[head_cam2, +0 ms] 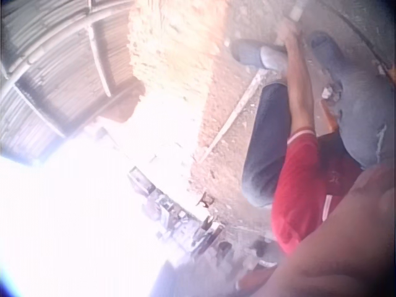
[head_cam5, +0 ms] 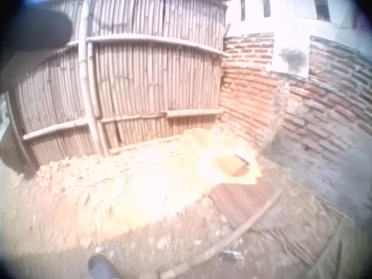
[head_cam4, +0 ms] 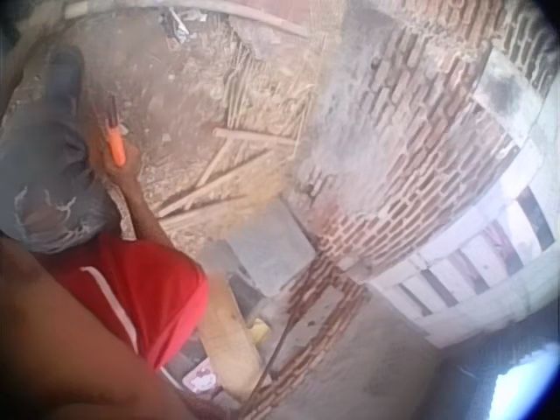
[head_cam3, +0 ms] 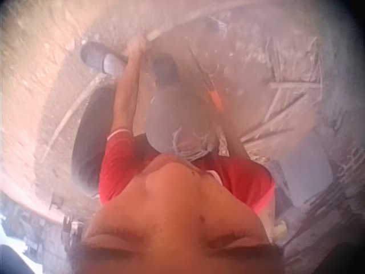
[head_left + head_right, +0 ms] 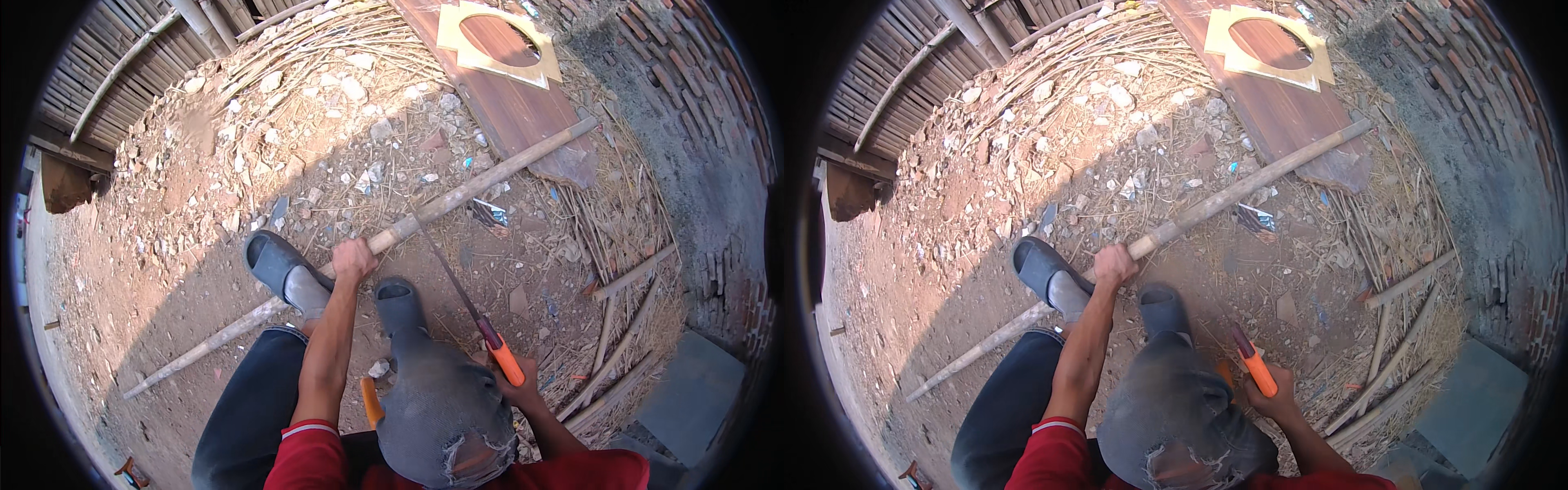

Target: The person sits on a small stool and uses a hand saw to cut a long wooden stick. They hold the stick steady with their left hand and foot while sawing with their right hand.

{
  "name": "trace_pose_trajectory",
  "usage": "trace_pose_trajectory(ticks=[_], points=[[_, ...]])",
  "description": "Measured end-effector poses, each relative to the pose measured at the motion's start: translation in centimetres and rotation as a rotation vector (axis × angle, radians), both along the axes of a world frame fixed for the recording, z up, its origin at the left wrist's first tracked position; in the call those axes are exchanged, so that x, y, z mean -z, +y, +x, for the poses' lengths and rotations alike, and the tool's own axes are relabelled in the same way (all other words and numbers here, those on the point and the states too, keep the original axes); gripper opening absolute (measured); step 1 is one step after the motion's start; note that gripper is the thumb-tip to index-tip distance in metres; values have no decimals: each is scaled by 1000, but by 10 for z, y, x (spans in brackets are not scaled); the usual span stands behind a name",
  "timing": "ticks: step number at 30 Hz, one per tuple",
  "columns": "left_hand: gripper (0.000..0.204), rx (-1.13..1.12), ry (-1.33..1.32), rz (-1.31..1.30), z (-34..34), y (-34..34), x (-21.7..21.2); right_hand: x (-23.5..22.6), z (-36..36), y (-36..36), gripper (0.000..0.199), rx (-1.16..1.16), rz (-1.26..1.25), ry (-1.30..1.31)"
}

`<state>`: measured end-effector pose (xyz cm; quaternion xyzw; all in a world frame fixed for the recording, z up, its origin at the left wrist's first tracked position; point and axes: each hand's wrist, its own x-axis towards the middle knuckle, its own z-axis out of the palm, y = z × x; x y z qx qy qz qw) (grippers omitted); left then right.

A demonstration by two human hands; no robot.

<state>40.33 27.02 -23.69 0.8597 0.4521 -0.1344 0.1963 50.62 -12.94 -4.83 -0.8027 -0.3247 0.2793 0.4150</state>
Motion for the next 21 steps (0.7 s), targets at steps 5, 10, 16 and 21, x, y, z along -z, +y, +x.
trace_pose_trajectory(ticks=[5,10,16,21], points=[[34,-21,-50,14,12,-14,-1,62,44,135,20,-38,-13,-135],[33,-4,-16,-9,-2,-14,6,76,50,148,16,39,20,-110],[32,-28,-14,27,0,-12,3,12,7,26,11,-25,-10,42],[33,-14,-57,46,-6,0,12,60,78,179,14,141,162,-105]])
